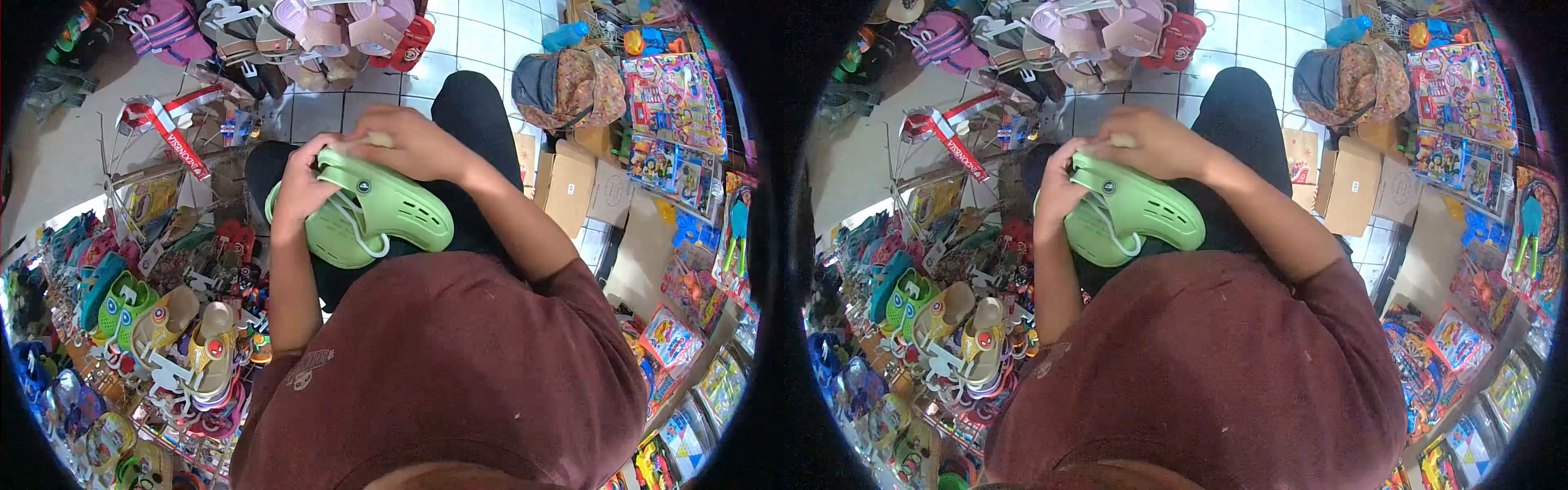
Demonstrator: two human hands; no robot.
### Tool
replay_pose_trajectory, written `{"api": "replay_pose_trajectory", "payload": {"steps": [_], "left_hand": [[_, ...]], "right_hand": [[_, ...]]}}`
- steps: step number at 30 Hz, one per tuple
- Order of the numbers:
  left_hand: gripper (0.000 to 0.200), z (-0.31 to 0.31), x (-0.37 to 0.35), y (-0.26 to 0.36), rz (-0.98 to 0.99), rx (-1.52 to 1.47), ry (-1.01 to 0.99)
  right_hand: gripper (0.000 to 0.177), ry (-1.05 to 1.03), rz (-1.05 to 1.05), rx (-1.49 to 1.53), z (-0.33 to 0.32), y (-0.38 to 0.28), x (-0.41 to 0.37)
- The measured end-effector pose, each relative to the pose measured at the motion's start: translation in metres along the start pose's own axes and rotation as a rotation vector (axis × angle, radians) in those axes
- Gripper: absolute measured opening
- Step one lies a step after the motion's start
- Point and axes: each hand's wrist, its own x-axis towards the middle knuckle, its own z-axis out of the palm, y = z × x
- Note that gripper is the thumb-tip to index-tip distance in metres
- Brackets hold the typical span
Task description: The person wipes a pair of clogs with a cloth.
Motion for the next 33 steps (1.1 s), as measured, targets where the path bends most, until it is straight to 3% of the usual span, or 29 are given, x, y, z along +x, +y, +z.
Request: {"api": "replay_pose_trajectory", "payload": {"steps": [5,15,24,27,30,33], "left_hand": [[0.049,0.0,0.001,0.002,0.006,0.006,0.01],[0.047,-0.001,0.005,0.013,-0.033,0.046,-0.081],[0.046,-0.001,0.003,0.003,-0.047,-0.043,-0.048],[0.046,0.001,0.008,0.006,-0.047,-0.06,-0.05],[0.044,0.0,0.01,0.006,-0.032,0.048,-0.07],[0.044,0.001,0.007,0.006,-0.076,-0.018,-0.043]], "right_hand": [[0.021,-0.378,0.116,0.225,-0.051,-0.003,-0.058],[0.023,0.111,0.002,-0.096,0.007,0.007,0.001],[0.021,-0.353,0.009,0.114,-0.051,-0.009,-0.054],[0.026,-0.308,0.024,0.112,-0.049,-0.011,-0.053],[0.019,-0.192,0.032,-0.013,-0.029,-0.011,-0.032],[0.022,-0.022,-0.05,-0.121,-0.006,0.005,-0.003]]}}
